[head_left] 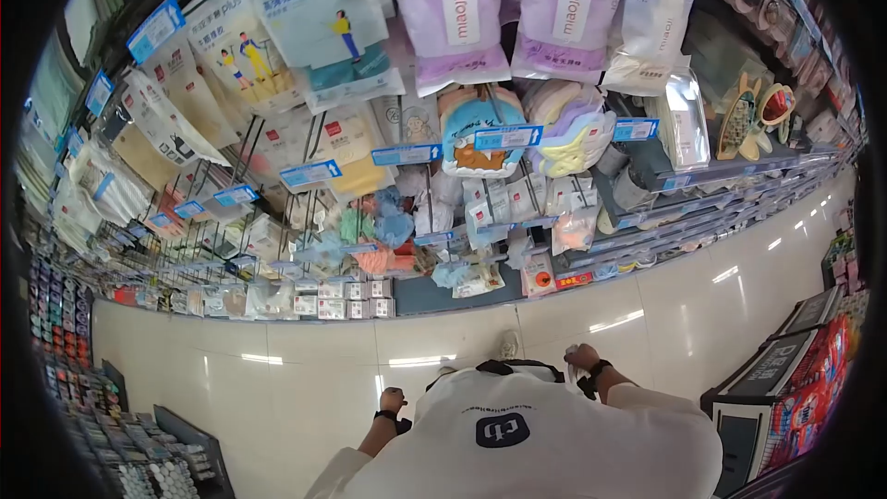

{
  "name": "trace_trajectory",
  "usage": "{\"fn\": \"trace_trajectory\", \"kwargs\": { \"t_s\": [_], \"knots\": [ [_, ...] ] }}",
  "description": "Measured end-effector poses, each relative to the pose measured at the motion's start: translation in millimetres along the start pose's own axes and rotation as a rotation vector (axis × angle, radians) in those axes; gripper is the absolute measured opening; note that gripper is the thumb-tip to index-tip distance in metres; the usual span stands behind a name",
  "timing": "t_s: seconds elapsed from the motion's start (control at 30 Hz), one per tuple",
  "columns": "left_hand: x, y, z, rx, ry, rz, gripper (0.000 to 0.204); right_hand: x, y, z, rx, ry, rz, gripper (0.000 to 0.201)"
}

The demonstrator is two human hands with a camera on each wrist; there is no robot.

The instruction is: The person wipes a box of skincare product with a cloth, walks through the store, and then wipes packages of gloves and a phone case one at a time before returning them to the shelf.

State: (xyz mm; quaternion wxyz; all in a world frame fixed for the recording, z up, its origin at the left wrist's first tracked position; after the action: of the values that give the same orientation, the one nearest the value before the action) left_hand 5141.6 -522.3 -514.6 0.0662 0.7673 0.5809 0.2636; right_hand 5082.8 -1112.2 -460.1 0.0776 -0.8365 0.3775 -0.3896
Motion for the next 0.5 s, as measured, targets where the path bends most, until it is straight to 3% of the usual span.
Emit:
{"fn": "trace_trajectory", "kwargs": {
  "t_s": [0.03,0.1,0.13,0.2,0.23,0.3,0.37,0.47,0.5],
  "knots": [
    [-0.6,5.0,4.3,-0.011,0.044,-0.007,0.026,15.2,-4.7,6.0,0.005,0.001,0.000,0.063],
    [0.9,16.9,15.4,-0.159,0.170,0.030,0.024,54.2,-24.3,21.1,0.249,0.108,-0.012,0.064],
    [2.1,23.9,18.4,-0.230,0.232,0.072,0.023,72.7,-34.7,27.0,0.281,0.125,-0.010,0.064],
    [3.8,58.2,5.4,-0.412,0.395,-0.064,0.020,124.9,-86.3,12.8,0.363,0.121,0.026,0.060],
    [8.1,80.9,-1.8,-0.442,0.441,-0.091,0.018,141.4,-97.0,17.1,0.522,0.185,-0.034,0.059],
    [16.1,148.6,-44.7,-0.540,0.487,-0.179,0.016,184.2,-127.8,13.7,0.638,0.117,0.049,0.056],
    [26.0,220.1,-102.1,-0.663,0.502,-0.242,0.016,232.7,-174.3,-18.6,0.658,0.126,-0.082,0.055],
    [33.6,310.1,-177.5,-0.902,0.490,-0.332,0.015,291.4,-240.7,-71.8,0.672,0.158,-0.056,0.039],
    [34.3,338.6,-205.9,-0.964,0.575,-0.228,0.015,300.7,-250.9,-73.1,0.893,0.242,0.124,0.032]
  ]
}}
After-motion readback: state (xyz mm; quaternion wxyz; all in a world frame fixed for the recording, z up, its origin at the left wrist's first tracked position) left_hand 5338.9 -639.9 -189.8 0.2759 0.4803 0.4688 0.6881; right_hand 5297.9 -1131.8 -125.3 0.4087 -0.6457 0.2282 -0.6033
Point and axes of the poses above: each hand's wrist, its own z-axis towards the middle knuckle, its own x-axis out of the back of the hand, y = z × x, the point moved 1 cm from there along z, towards the middle knuckle, and after that the axes turned 12 degrees about x, right-handed, at the moved point
